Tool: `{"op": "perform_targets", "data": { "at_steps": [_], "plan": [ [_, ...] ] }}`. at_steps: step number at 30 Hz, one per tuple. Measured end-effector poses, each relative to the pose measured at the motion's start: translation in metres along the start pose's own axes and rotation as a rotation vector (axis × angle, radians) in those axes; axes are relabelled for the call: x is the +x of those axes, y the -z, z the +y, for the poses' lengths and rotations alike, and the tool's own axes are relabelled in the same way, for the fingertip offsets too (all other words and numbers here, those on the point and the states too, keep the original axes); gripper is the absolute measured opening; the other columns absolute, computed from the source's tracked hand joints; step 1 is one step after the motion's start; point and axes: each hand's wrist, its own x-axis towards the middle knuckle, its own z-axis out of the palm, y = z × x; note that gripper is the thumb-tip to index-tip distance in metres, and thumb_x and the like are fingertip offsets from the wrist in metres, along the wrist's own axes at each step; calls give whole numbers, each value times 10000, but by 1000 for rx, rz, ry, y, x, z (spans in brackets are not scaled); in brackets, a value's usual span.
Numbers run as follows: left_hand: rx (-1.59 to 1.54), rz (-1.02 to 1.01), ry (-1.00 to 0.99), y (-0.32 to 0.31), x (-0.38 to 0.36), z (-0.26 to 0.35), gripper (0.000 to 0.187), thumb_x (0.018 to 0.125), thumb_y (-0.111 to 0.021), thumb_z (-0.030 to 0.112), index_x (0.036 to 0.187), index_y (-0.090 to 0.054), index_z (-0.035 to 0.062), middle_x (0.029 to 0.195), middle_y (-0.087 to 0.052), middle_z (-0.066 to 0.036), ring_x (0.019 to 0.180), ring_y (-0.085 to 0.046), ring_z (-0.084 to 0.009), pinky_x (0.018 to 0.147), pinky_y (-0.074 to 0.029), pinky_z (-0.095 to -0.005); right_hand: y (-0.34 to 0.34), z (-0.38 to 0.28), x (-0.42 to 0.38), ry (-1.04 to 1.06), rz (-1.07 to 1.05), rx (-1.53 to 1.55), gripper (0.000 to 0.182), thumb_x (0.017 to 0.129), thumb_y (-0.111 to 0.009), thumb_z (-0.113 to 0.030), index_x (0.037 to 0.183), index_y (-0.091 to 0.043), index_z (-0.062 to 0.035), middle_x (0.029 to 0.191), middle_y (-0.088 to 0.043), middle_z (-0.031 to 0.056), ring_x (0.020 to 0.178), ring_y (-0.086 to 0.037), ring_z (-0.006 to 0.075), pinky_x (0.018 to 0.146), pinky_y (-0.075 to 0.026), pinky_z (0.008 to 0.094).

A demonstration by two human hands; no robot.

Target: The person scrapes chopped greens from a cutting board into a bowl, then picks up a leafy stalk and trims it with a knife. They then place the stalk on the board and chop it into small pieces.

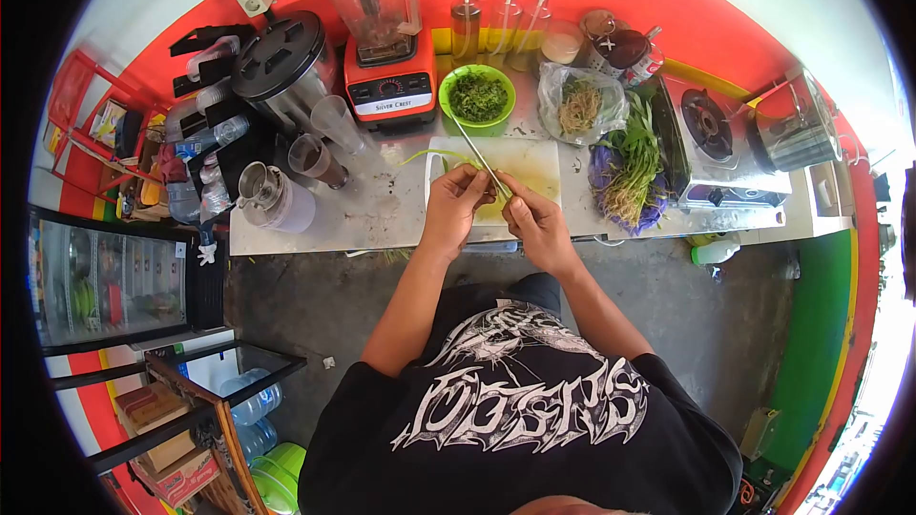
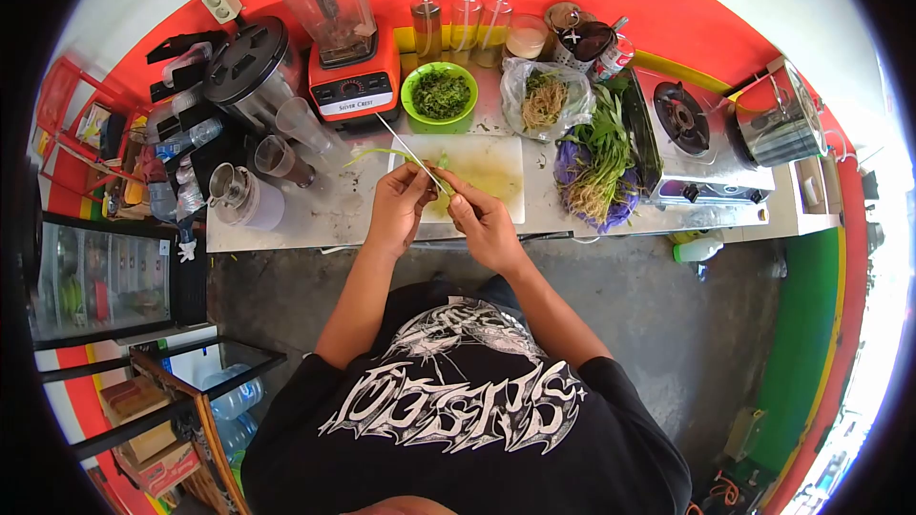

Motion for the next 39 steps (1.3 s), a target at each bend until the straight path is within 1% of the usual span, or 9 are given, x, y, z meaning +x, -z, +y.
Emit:
{"op": "perform_targets", "data": {
  "at_steps": [3,5,8,17,21,30,33,35,39],
  "plan": [
    [-18,-10,12,4,3,1,149,1015,-640,173,987,-683,33,896,-689,-20,840,-645,-106,793,-524,-268,1,5,3,46,-16,11,451,1107,-452,-235,1503,-463,-18,762,-394,-51,626,-314,37,543,-282,199],
    [-101,-5,23,5,4,1,132,1021,-625,150,1042,-688,36,924,-697,-15,838,-649,-98,767,-514,-249,1,6,3,47,-10,9,449,1107,-453,-234,1501,-465,-18,765,-400,-49,626,-317,37,543,-285,199],
    [-73,48,-16,5,6,2,129,1023,-622,148,1014,-685,36,919,-698,-20,825,-648,-102,762,-517,-252,1,6,4,41,-5,14,448,1106,-455,-232,1498,-468,-16,770,-409,-46,628,-320,39,545,-288,199],
    [-3,32,-15,5,5,3,156,1005,-659,178,983,-689,26,881,-698,-15,807,-662,-104,753,-542,-252,-4,8,7,74,22,-60,449,1097,-477,-228,1490,-483,-12,765,-417,-52,658,-344,47,576,-319,211],
    [-16,50,-19,5,5,2,138,1005,-655,160,1001,-691,27,882,-702,-25,793,-653,-106,742,-514,-249,-5,9,9,75,41,-60,443,1090,-493,-218,1485,-495,-18,750,-421,-59,661,-357,48,587,-339,222],
    [4,48,-45,4,5,2,133,997,-666,157,1006,-698,28,916,-714,-27,827,-671,-111,763,-528,-252,-4,10,12,98,8,-72,486,1104,-461,-257,1512,-437,7,779,-407,-46,654,-331,47,570,-304,199],
    [1,87,-39,1,4,5,141,1000,-658,141,981,-717,14,881,-704,-26,812,-654,-102,747,-533,-252,-4,7,11,86,-10,-64,498,1102,-466,-274,1517,-433,-1,782,-417,-43,653,-330,47,569,-302,200],
    [4,7,-48,5,3,4,157,992,-676,169,969,-718,19,869,-700,-27,805,-637,-98,724,-513,-250,-3,5,11,84,-22,-46,506,1100,-468,-288,1521,-431,-8,784,-421,-42,651,-331,48,568,-300,200],
    [-1,-28,-44,6,2,0,172,986,-686,187,952,-715,20,860,-695,-29,798,-623,-94,708,-497,-254,-3,6,10,131,-40,-58,528,1095,-476,-324,1529,-427,-25,786,-429,-40,646,-328,52,565,-294,201]
  ]
}}
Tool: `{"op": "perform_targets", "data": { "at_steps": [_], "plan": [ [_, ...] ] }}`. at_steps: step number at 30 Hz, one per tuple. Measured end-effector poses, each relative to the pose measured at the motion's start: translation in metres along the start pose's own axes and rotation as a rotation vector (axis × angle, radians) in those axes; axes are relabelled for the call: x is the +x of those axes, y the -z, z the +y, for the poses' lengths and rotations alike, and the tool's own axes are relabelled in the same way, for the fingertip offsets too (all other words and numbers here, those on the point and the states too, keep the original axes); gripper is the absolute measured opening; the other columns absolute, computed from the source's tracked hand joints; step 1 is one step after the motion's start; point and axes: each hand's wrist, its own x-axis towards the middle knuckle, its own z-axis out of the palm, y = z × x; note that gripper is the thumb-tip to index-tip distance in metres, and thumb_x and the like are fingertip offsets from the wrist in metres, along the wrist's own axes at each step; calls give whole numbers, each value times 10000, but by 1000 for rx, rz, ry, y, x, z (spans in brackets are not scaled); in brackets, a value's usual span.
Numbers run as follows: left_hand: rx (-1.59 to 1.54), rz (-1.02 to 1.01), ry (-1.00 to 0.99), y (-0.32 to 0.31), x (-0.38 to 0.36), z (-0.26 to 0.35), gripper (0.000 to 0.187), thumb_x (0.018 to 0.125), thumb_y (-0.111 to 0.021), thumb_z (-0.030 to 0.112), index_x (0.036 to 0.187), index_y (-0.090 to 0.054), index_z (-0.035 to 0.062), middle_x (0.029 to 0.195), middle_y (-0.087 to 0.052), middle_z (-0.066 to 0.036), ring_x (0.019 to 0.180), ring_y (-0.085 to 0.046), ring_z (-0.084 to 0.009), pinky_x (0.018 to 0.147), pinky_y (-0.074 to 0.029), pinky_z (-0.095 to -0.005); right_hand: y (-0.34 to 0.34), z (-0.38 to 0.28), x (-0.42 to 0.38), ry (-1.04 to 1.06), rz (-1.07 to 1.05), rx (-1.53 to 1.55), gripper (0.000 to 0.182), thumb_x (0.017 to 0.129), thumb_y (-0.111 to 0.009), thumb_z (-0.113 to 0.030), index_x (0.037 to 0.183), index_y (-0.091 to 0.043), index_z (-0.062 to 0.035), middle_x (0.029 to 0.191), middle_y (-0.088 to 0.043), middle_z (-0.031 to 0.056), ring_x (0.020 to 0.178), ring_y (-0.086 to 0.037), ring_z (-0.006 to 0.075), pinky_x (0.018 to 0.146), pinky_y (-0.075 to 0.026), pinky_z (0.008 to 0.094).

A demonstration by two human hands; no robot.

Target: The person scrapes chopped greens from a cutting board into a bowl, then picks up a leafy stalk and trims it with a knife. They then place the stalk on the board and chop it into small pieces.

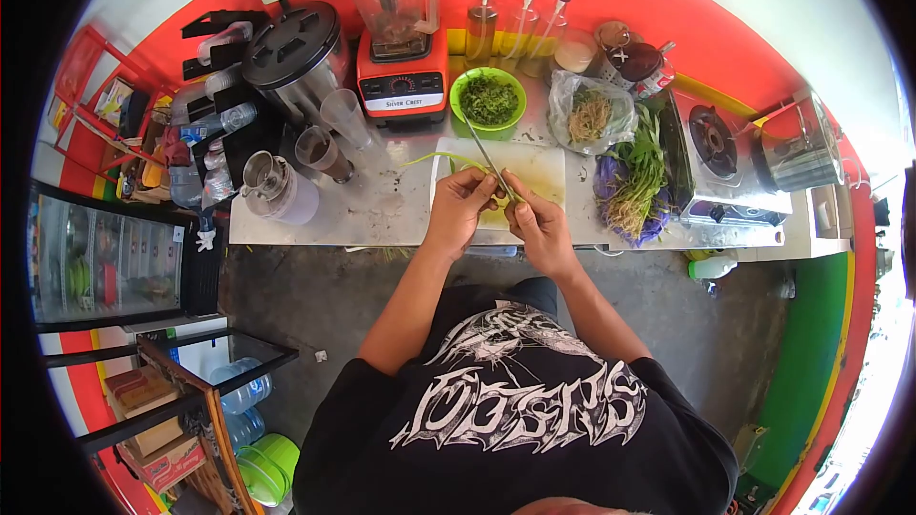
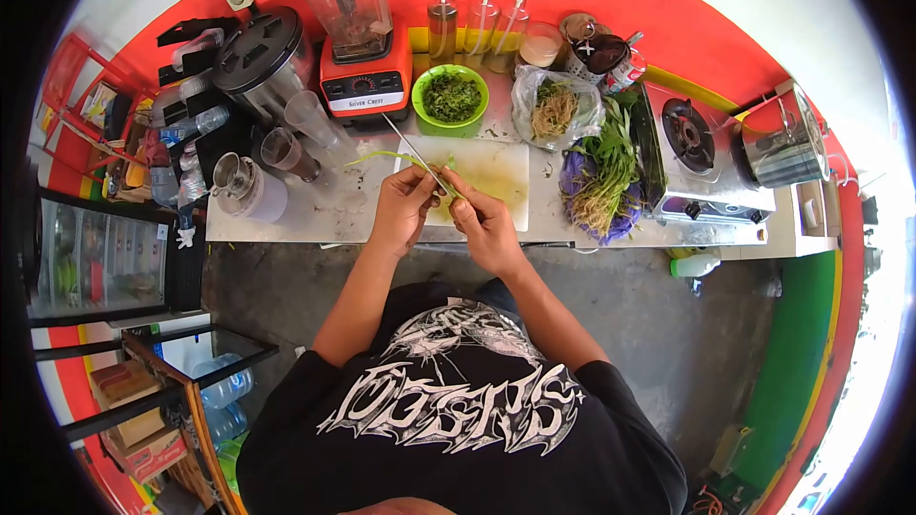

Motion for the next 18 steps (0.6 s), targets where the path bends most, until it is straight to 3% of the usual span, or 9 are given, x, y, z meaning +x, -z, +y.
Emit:
{"op": "perform_targets", "data": {
  "at_steps": [11,18],
  "plan": [
    [-90,38,11,-8,-1,1,127,1002,-661,172,1073,-663,67,973,-698,5,843,-648,-96,714,-494,-224,6,2,-6,-8,2,45,560,1088,-474,-377,1525,-434,-30,786,-440,-25,647,-342,58,560,-293,210],
    [-105,81,24,-11,-3,-1,47,998,-657,121,986,-661,75,968,-703,7,843,-664,-98,774,-542,-251,4,1,-8,-8,-4,-4,567,1089,-464,-389,1528,-430,-32,778,-435,-30,641,-348,59,560,-300,214]
  ]
}}
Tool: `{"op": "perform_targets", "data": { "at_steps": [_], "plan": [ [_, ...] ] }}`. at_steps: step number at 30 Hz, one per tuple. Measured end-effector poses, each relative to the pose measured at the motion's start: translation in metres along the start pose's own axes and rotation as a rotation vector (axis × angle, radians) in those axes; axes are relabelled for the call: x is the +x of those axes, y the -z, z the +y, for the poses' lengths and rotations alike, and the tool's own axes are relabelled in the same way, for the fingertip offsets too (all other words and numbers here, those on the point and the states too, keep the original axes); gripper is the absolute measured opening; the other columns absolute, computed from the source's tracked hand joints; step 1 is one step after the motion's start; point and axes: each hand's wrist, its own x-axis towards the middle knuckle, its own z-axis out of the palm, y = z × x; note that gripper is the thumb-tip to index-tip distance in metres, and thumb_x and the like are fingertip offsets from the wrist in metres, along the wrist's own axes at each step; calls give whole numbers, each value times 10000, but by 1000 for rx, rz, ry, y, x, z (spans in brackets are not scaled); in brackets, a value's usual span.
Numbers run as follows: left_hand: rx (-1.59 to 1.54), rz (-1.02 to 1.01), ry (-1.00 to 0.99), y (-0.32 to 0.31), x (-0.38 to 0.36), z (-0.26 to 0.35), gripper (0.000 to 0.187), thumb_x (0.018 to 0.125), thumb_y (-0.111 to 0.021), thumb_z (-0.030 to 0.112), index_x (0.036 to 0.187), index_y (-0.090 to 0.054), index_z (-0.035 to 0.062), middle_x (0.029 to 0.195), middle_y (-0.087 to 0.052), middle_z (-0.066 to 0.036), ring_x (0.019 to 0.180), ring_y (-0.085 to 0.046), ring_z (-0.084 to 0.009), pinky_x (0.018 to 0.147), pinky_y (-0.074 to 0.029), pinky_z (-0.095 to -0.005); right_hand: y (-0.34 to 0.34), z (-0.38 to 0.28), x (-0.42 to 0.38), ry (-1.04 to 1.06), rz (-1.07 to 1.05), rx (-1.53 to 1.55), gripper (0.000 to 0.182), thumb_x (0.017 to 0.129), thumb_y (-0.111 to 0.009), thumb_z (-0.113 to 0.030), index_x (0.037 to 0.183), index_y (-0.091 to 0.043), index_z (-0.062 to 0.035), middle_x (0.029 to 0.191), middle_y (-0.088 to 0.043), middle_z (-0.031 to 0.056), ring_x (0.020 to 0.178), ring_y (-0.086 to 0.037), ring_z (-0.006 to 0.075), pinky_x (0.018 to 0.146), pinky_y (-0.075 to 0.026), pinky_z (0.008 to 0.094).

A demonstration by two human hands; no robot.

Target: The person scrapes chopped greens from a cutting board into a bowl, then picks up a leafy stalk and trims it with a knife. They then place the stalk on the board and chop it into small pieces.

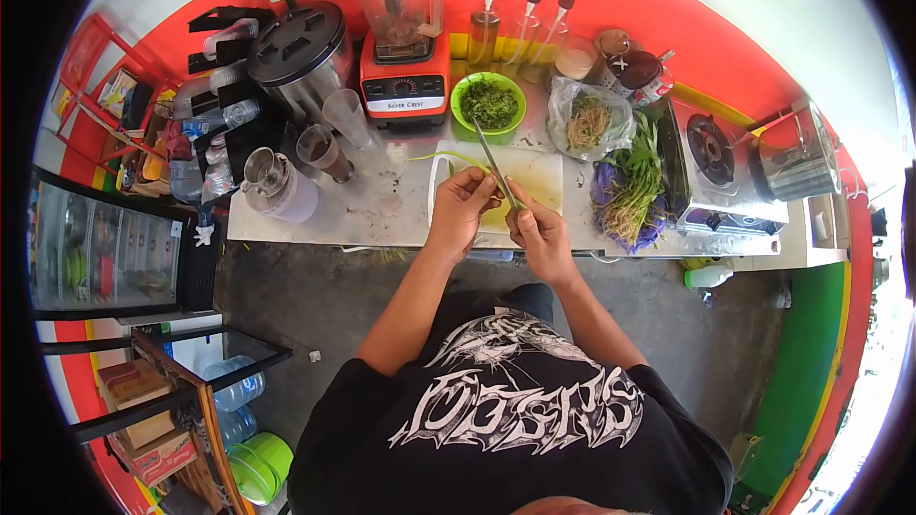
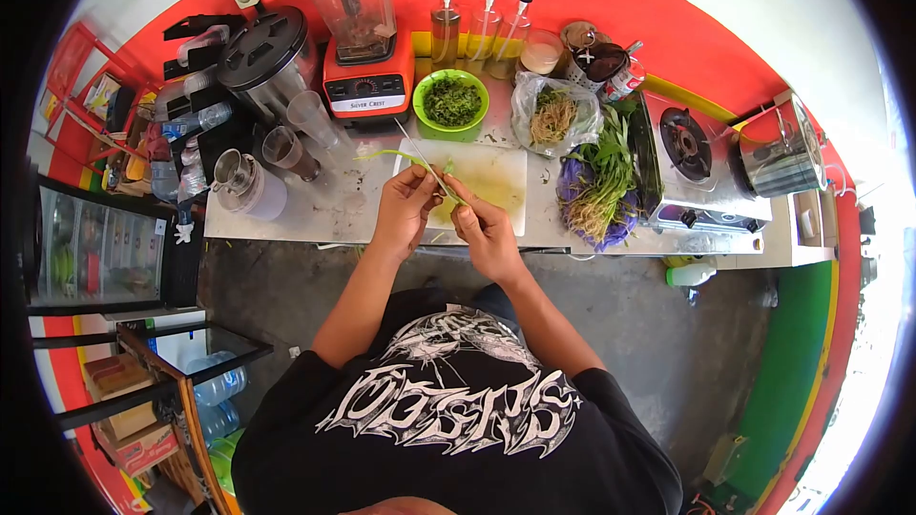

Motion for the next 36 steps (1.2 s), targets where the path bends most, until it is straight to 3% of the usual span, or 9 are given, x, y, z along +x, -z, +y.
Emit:
{"op": "perform_targets", "data": {
  "at_steps": [6,10,15,20,29,34,36],
  "plan": [
    [-61,7,-4,3,-1,-6,55,1001,-652,116,976,-661,68,936,-696,8,846,-658,-90,783,-542,-254,-2,1,0,14,-5,14,510,1087,-504,-297,1517,-451,-28,766,-434,-52,665,-362,56,596,-342,215],
    [-63,-31,5,6,-6,-10,70,1004,-650,123,975,-660,61,932,-692,4,845,-649,-87,801,-540,-258,-6,0,1,54,-5,-43,568,1089,-474,-375,1535,-417,-29,748,-416,-41,649,-337,61,574,-295,222],
    [-63,-91,-2,9,-7,-11,74,1005,-651,133,998,-659,60,946,-693,1,879,-658,-96,813,-538,-270,-9,-3,1,45,7,-33,561,1093,-472,-353,1533,-410,-9,751,-420,-38,651,-334,59,573,-291,219],
    [-72,14,-32,4,-8,-1,88,1010,-645,144,1023,-655,58,972,-697,-6,903,-664,-109,836,-538,-281,-11,-7,-1,20,-15,14,564,1091,-478,-349,1536,-404,-10,759,-434,-36,650,-344,58,574,-297,214],
    [-114,-24,-37,5,-10,-9,49,1004,-643,97,994,-656,51,976,-701,-22,896,-666,-115,865,-553,-301,-13,-2,-5,10,0,34,554,1089,-486,-349,1531,-420,-21,775,-451,-29,649,-352,57,576,-303,211],
    [-93,-70,-52,9,-10,-19,115,1029,-601,121,1055,-671,34,1008,-708,-24,907,-672,-102,829,-555,-260,-15,-10,-5,20,26,-2,547,1088,-486,-354,1522,-437,-25,763,-454,-32,648,-353,57,576,-304,211],
    [-88,-64,-46,6,-11,-13,114,1030,-600,120,1056,-670,34,1012,-708,-26,910,-673,-102,831,-556,-261,-16,-9,-5,30,53,34,474,1090,-500,-280,1499,-487,-41,751,-434,-59,661,-345,55,593,-322,214]
  ]
}}
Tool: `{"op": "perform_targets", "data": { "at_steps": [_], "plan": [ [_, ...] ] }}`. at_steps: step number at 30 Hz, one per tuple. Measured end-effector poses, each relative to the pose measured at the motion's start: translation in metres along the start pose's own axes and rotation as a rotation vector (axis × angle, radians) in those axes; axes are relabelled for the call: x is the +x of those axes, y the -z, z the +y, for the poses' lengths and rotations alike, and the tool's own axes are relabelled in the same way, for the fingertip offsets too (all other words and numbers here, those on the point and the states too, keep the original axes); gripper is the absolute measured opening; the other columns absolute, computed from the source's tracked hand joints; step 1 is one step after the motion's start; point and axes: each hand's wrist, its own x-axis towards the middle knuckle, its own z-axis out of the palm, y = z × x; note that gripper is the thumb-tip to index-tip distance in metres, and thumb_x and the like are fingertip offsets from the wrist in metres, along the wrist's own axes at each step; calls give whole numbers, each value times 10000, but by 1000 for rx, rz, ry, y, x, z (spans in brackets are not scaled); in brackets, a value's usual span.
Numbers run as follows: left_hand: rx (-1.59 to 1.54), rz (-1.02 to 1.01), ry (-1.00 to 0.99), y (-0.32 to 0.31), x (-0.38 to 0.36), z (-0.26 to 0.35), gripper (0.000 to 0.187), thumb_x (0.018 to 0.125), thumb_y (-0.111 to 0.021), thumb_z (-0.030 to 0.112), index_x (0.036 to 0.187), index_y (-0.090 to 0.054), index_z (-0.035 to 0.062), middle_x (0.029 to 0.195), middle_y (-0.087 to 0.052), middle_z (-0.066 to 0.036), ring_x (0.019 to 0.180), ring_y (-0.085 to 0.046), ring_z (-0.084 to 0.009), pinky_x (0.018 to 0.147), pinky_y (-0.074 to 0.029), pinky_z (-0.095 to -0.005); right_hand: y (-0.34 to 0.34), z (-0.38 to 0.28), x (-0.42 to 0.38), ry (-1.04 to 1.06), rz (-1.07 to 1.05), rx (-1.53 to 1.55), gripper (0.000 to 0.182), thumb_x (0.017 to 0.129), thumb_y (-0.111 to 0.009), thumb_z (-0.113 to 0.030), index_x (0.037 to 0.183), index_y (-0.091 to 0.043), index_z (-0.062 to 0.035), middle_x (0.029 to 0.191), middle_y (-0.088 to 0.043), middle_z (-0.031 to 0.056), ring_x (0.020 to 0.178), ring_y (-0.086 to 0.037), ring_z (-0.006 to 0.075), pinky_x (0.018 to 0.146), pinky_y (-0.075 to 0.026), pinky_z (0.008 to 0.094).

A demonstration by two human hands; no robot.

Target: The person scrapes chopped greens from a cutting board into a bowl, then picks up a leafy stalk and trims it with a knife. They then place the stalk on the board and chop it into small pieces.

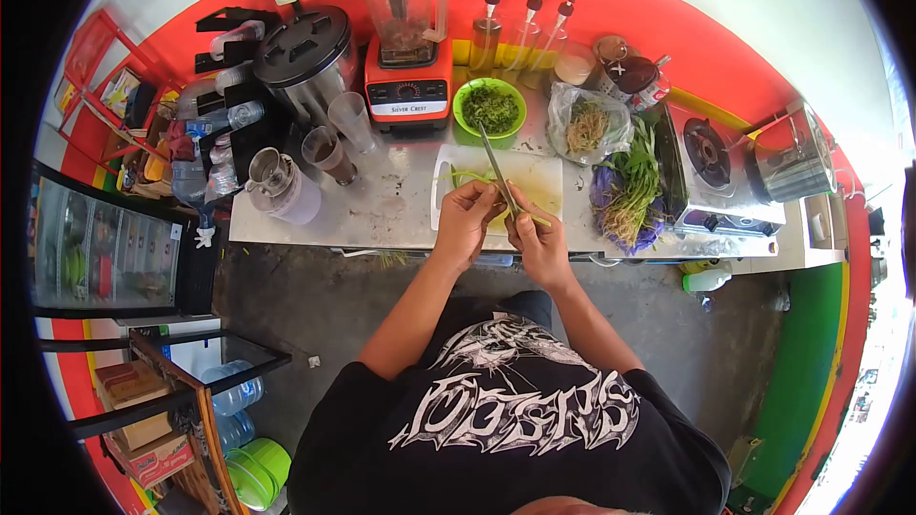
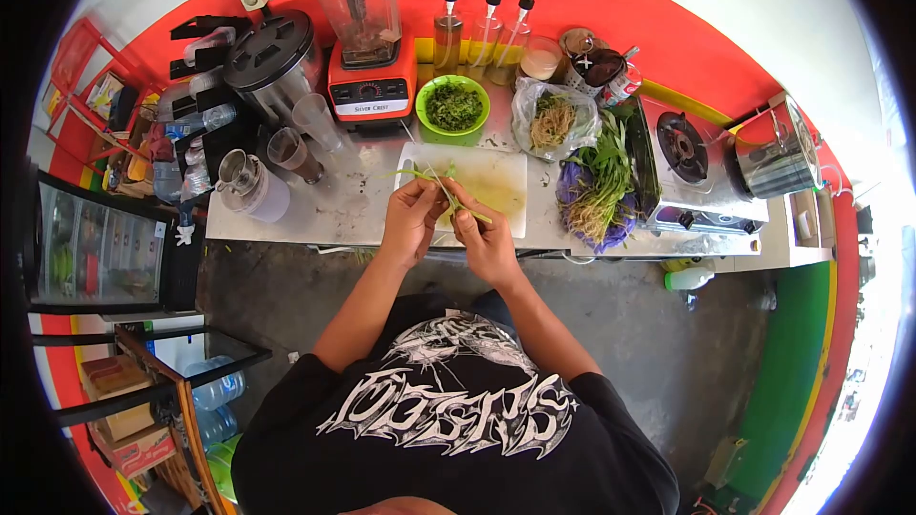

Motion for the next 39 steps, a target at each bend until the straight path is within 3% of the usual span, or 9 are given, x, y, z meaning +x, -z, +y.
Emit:
{"op": "perform_targets", "data": {
  "at_steps": [6,14,18,22,24,27,30,39],
  "plan": [
    [19,79,8,-3,-1,10,123,1011,-647,163,1034,-664,43,1004,-706,-18,920,-668,-124,864,-545,-303,1,2,-1,-22,1,4,473,1088,-505,-278,1498,-489,-42,758,-442,-57,666,-349,54,594,-324,215],
    [34,6,11,-1,-3,4,82,1021,-618,118,1018,-659,47,970,-706,-30,870,-661,-97,802,-534,-267,0,1,0,23,-33,-61,520,1091,-486,-329,1510,-456,-22,743,-449,-31,639,-358,63,577,-315,219],
    [43,-60,16,10,-2,0,117,1019,-632,150,1051,-668,44,1014,-702,-18,935,-666,-111,850,-547,-272,-2,-3,1,39,-41,-90,512,1097,-472,-318,1509,-454,-14,724,-429,-36,631,-347,64,576,-317,223],
    [8,44,25,4,-4,7,123,1024,-626,160,1080,-663,57,1013,-700,-15,939,-667,-120,841,-543,-278,-4,-2,0,-8,-20,-17,499,1080,-518,-322,1495,-496,-47,763,-457,-59,656,-356,52,575,-322,221],
    [12,66,16,3,-4,7,127,1024,-625,161,1092,-663,61,1008,-699,-14,940,-668,-123,842,-541,-281,-5,3,-1,16,-31,-62,520,1095,-478,-319,1510,-448,-7,734,-425,-37,637,-344,64,573,-319,221],
    [20,96,21,7,-4,5,105,1039,-590,131,1062,-655,52,974,-693,-24,851,-640,-81,780,-525,-254,-5,7,-1,53,-45,-56,524,1091,-487,-321,1510,-448,-7,741,-433,-36,642,-349,63,573,-323,218],
    [55,-47,51,20,-4,-2,138,1020,-632,164,1101,-652,53,1014,-691,-17,928,-664,-127,842,-539,-286,-3,6,-1,37,-39,-89,529,1088,-497,-322,1507,-450,-3,744,-441,-34,643,-355,64,577,-329,218],
    [2,94,28,6,-5,3,165,1022,-630,168,1135,-644,48,1044,-687,-22,930,-657,-117,828,-548,-301,-6,8,-2,45,-25,-72,529,1087,-497,-324,1502,-456,0,747,-442,-37,642,-353,62,569,-322,217]
  ]
}}
